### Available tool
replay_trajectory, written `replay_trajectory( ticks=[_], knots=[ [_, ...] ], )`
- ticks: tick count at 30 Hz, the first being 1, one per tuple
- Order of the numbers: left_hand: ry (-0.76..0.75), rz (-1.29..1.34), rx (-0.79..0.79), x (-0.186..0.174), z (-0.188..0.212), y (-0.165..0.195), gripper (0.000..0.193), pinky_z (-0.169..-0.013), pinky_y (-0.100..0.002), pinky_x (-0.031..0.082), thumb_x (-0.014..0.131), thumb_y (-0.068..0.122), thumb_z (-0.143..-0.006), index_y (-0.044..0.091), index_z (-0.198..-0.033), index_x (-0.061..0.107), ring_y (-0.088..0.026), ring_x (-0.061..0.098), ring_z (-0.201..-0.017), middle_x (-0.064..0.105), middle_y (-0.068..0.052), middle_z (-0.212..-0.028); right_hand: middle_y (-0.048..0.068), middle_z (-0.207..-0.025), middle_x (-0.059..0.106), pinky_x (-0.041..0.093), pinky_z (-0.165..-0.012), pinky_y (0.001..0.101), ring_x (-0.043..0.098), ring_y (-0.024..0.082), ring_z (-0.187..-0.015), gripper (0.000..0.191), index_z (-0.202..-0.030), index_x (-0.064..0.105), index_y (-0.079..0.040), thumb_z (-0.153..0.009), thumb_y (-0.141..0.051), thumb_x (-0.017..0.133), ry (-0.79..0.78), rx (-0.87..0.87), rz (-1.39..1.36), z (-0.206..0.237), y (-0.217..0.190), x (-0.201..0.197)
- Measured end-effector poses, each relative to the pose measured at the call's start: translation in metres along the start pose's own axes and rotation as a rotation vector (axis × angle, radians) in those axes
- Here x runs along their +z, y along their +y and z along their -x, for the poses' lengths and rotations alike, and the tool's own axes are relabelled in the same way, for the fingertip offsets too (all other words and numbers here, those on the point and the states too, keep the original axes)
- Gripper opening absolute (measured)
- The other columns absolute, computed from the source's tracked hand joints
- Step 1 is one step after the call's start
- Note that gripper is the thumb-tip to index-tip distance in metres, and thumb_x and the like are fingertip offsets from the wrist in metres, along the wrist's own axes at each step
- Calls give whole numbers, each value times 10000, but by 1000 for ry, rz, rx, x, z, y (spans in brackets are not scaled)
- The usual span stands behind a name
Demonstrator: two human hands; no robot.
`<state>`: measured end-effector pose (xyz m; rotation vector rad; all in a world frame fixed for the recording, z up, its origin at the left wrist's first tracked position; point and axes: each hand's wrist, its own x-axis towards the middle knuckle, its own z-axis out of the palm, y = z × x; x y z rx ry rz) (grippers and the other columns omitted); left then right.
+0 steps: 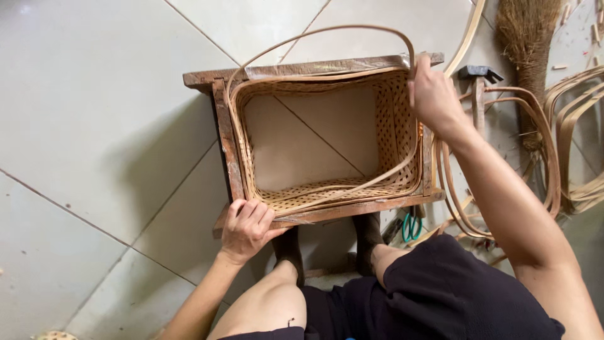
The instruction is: The person sits on the floor fitting a woven bamboo sheet into a wooden basket frame, tucking its edges along the rim, then placing curved bamboo strips across the opening and tapping them into place with a hammer. They reposition the basket and press the strips to secure the weave.
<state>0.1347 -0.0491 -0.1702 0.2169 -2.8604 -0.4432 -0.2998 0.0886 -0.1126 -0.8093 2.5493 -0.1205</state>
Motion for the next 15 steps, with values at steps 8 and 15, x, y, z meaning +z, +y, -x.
replay_trajectory(
  ticks=[8,15],
  knots=[
    [34,-12,7,2,4,2,499,-955,-429,424,792,566,-756,118,-929,653,-195,584,-1014,610,-10,-950,259,-823,647,576,-419,415,660,337,-594,193,-1135,456,91,-1135,-95,407,29,49,137,39,34,42],
    [13,-33,7,2,3,2,516,-943,-434,424,781,587,-727,122,-912,654,-199,588,-990,605,-6,-929,240,-983,679,581,-687,448,693,354,-847,395,-1265,495,46,-1087,-297,571,37,-83,348,55,40,26]
  ],
)
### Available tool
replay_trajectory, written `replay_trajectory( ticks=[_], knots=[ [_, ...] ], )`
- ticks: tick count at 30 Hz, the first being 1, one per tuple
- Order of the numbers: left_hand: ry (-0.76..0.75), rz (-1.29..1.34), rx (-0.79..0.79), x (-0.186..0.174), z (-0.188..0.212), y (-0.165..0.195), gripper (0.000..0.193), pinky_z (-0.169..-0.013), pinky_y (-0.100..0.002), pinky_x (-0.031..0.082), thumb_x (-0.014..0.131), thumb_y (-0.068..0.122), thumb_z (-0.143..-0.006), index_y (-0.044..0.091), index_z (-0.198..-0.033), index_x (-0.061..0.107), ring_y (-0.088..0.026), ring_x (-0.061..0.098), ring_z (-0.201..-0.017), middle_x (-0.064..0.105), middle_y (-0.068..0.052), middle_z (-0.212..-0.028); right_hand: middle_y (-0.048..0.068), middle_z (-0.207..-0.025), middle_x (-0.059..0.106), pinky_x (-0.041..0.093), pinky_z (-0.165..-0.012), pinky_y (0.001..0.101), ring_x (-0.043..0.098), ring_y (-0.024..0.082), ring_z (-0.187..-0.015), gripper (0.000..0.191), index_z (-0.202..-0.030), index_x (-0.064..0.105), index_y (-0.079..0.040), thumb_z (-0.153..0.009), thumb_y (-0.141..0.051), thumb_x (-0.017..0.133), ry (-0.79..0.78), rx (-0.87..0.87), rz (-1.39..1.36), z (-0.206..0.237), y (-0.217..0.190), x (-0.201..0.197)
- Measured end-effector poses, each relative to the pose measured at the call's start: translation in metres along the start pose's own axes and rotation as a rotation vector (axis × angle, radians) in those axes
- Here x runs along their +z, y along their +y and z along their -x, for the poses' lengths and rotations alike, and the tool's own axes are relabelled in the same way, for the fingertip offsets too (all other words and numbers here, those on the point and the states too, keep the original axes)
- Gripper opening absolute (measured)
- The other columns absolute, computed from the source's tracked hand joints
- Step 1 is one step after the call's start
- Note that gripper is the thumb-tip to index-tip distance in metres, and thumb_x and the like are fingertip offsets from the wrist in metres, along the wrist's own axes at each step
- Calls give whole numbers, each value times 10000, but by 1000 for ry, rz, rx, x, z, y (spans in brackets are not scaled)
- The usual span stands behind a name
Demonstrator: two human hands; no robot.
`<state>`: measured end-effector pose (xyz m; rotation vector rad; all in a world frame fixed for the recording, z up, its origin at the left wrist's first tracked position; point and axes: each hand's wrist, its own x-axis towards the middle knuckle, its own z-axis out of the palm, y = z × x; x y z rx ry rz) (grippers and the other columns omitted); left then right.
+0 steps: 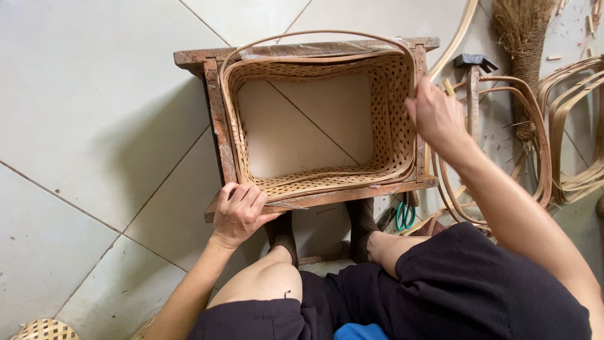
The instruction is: The person sits on the floor fitting a woven bamboo sheet into a wooden basket frame, tucking its edges along the rim, then placing curved bamboo strips across the opening and tapping them into place with a hammer. They reposition the basket and press the strips to secure the weave.
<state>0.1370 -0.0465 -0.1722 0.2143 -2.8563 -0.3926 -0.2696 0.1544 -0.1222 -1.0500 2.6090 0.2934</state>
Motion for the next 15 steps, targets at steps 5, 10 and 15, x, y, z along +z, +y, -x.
replay_trajectory(
  ticks=[5,10,15],
  knots=[
    [17,-20,2,-1,-1,1,543,-942,-435,427,784,623,-729,118,-871,640,-198,590,-959,607,-7,-907,168,-1248,626,425,-1046,485,557,299,-1193,632,-1289,580,-57,-850,-494,705,249,-524,105,91,3,3],
    [51,-29,-2,-2,0,7,522,-930,-417,423,810,604,-705,138,-871,644,-186,603,-951,623,-6,-902,81,-1362,623,299,-1222,436,497,238,-1385,512,-1343,577,-72,-869,-214,710,248,-638,133,142,15,39],
    [55,-46,0,-3,2,11,523,-948,-414,421,829,589,-671,144,-878,650,-179,605,-959,636,13,-921,39,-1298,654,300,-1232,447,518,210,-1351,500,-1307,617,-101,-826,-169,733,224,-621,-13,147,24,58]
  ],
)
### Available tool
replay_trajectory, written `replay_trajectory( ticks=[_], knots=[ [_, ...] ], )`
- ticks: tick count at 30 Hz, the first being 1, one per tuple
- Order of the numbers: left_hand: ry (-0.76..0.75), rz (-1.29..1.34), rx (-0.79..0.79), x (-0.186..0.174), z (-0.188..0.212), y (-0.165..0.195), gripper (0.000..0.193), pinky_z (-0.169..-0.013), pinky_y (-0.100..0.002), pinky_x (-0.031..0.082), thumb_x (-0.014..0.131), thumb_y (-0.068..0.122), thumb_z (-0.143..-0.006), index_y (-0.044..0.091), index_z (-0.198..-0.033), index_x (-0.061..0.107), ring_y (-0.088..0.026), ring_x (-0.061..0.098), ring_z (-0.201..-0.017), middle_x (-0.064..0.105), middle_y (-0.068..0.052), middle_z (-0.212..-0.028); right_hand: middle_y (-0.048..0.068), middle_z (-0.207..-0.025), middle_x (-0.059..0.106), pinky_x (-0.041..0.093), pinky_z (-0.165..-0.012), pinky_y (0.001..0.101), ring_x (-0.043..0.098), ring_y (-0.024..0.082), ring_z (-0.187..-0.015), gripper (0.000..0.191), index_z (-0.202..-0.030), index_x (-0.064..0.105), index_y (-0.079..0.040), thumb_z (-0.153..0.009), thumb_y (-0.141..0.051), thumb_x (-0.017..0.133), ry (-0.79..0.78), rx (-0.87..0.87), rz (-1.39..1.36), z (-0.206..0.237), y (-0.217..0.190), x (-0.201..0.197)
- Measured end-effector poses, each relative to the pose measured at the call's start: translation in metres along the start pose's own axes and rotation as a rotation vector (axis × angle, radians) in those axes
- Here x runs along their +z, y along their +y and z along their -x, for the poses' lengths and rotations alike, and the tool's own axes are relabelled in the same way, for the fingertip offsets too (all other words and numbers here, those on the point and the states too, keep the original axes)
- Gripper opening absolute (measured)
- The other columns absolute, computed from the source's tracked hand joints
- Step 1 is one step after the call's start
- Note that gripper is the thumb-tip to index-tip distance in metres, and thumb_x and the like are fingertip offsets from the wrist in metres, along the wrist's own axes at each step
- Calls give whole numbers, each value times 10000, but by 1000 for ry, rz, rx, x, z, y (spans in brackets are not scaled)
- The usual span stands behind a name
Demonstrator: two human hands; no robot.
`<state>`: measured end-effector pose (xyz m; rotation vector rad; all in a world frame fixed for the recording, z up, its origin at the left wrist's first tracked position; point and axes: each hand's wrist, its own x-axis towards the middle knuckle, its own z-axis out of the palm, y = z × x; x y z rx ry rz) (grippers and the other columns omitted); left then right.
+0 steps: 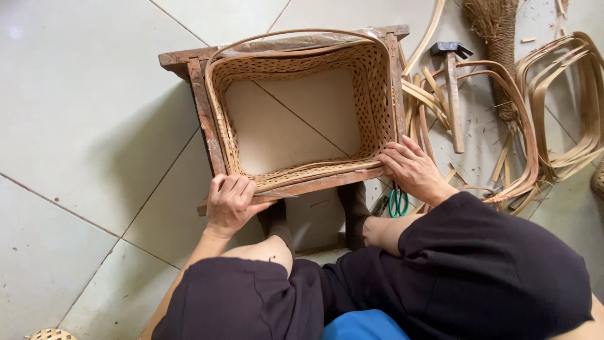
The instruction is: The person sits on the floor fitting a woven bamboo sheet into a wooden basket frame, tucking its edges along the rim, then placing curved bamboo strips across the opening and tapping them into place with a hammer. They reposition the basket and press the strips to secure the weave.
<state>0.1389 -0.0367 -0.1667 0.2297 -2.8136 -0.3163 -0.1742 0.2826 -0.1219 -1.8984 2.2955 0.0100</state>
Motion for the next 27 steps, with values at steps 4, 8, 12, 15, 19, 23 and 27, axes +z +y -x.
replay_trajectory(
  ticks=[4,8,12,15,19,23,27],
  knots=[
    [14,-7,-2,0,1,1,535,-953,-417,418,838,596,-666,146,-890,652,-176,601,-964,627,14,-916,24,-1266,673,306,-1228,434,532,193,-1339,505,-1270,636,-118,-781,-153,753,16,19,37,0,-7,-2],
    [35,-24,-4,-2,1,4,544,-956,-423,422,833,598,-652,149,-903,656,-182,595,-950,617,17,-896,12,-1258,677,284,-1225,446,536,184,-1333,488,-1242,651,-123,-771,-164,772,31,35,105,-2,-17,-9],
    [58,-18,5,-8,2,9,574,-935,-421,425,827,617,-692,120,-920,651,-199,592,-935,605,-13,-882,-2,-1257,683,260,-1228,450,532,174,-1336,461,-1201,673,-140,-752,-174,770,-11,77,123,-3,-28,-20],
    [56,-6,-2,-15,4,11,571,-931,-416,429,829,611,-721,104,-896,633,-211,587,-927,595,-33,-876,29,-1256,678,268,-1223,447,530,172,-1333,411,-1186,682,-136,-794,-226,763,26,76,87,-7,-41,-35],
    [84,50,34,-21,2,11,553,-930,-421,429,825,589,-732,90,-877,636,-216,583,-921,588,-29,-863,23,-1165,683,265,-1219,433,559,180,-1287,392,-1102,685,-137,-745,-276,772,-76,77,255,-21,-55,-53],
    [108,78,42,-17,1,8,545,-931,-414,426,824,579,-739,82,-866,638,-222,584,-944,594,-24,-879,97,-965,651,282,-1140,480,591,270,-1063,464,-997,696,-81,-710,-426,815,-160,-2,211,-44,-67,-53],
    [91,40,36,-9,1,7,551,-935,-422,428,825,585,-729,87,-895,656,-212,587,-933,595,-22,-872,61,-883,629,341,-1122,442,619,251,-994,318,-890,646,-94,-722,-322,790,-61,-214,55,-64,-69,-32]
  ],
)
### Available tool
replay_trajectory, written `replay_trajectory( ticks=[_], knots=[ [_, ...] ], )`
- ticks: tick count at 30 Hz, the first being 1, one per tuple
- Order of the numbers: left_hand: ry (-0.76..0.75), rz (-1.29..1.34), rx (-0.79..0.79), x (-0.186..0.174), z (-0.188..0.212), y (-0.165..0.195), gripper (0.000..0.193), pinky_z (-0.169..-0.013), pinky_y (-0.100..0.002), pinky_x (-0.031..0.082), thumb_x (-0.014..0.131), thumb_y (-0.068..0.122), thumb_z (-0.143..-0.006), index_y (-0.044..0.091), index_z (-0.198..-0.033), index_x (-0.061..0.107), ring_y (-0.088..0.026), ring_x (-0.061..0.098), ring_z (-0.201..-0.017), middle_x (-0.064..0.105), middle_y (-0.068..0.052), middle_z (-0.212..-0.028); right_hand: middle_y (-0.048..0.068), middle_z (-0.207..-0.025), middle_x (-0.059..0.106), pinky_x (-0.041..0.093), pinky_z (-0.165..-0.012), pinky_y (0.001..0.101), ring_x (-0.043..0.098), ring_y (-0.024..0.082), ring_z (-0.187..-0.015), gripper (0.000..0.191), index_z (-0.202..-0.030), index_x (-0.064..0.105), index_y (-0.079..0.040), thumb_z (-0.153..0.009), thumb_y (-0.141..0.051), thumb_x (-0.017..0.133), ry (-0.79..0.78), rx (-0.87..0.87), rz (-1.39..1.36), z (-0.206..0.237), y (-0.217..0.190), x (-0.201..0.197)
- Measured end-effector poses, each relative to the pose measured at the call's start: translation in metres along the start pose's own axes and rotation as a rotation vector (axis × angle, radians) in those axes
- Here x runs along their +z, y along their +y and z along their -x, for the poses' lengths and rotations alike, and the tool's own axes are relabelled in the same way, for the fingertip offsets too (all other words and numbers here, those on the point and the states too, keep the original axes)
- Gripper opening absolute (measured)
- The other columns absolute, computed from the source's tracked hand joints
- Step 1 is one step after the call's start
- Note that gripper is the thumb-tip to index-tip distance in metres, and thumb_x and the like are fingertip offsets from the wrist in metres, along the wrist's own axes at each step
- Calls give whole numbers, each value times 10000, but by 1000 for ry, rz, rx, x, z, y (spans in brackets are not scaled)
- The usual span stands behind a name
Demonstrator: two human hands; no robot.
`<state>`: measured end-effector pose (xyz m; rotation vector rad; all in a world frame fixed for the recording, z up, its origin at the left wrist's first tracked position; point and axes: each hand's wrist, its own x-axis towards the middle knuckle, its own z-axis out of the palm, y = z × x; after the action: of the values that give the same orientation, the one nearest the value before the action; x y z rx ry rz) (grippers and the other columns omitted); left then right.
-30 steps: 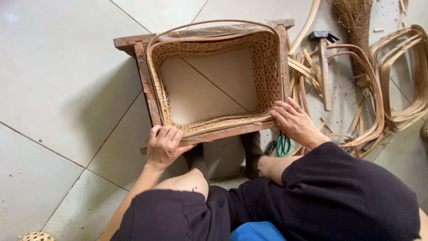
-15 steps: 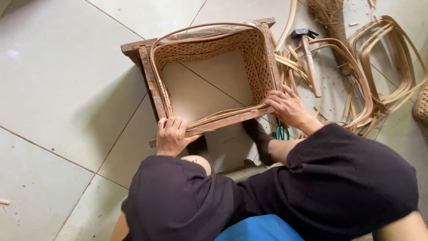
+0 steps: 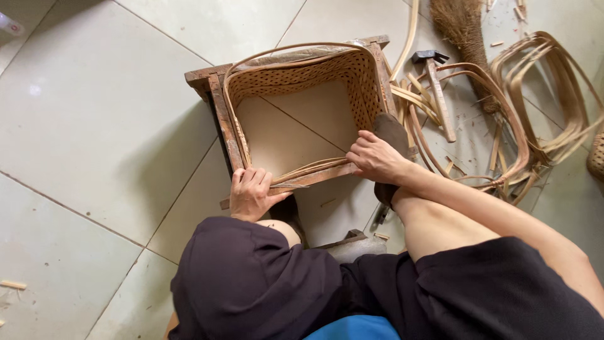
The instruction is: The person sits on the floor fitting a woven bamboo sheet into a wooden basket frame, tucking its edges along the rim, then placing curved bamboo strips across the opening and tapping them into place with a hammer. They reposition the basket and press the strips to secure the weave.
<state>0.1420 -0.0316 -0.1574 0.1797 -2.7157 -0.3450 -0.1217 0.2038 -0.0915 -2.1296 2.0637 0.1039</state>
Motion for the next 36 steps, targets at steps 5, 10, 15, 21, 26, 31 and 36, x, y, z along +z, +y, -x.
replay_trajectory(
  ticks=[5,10,15,21,26,31,36],
  knots=[
    [-17,21,-39,7,-1,0,565,-927,-438,432,825,600,-658,106,-884,671,-232,586,-913,625,-38,-875,56,-911,633,345,-1164,443,617,247,-998,201,-907,629,-102,-852,-257,744,-188,-57,170,-7,-1,-4],
    [-59,25,-43,10,1,-5,546,-930,-427,432,820,587,-696,113,-933,688,-210,588,-929,623,-7,-882,110,-1458,599,479,-942,452,620,285,-1105,558,-1275,632,-213,-727,-284,712,-388,-185,138,31,11,-82],
    [-54,19,-21,15,2,-8,555,-909,-430,433,788,614,-733,106,-933,685,-219,590,-938,630,-20,-912,84,-1157,643,551,-916,428,664,259,-1068,338,-1168,607,-93,-896,-282,676,-697,19,103,-2,44,-101],
    [-49,35,-56,21,1,-12,561,-912,-437,440,696,644,-788,104,-938,666,-222,594,-933,627,-40,-930,199,-1029,721,584,-795,434,719,320,-951,481,-1201,599,-14,-962,-424,676,34,383,-875,-216,-12,-1],
    [-103,83,-66,25,3,-15,540,-907,-440,449,668,659,-872,122,-853,624,-219,590,-891,591,-23,-855,195,-921,743,584,-793,411,737,293,-858,365,-1074,557,17,-964,-314,667,118,604,-1094,-270,-52,44],
    [-100,102,-70,24,4,-16,496,-915,-434,442,656,615,-875,119,-876,642,-222,587,-897,593,-26,-868,129,-893,742,622,-729,348,750,193,-818,280,-1044,562,12,-965,-225,689,209,630,-1295,-257,-52,44],
    [-149,91,-78,23,3,-17,477,-913,-413,435,656,597,-891,121,-868,648,-213,575,-883,597,-27,-867,64,-868,727,640,-671,269,728,97,-786,260,-1026,575,-10,-951,-205,730,228,604,-1473,-255,-48,49]
  ],
)
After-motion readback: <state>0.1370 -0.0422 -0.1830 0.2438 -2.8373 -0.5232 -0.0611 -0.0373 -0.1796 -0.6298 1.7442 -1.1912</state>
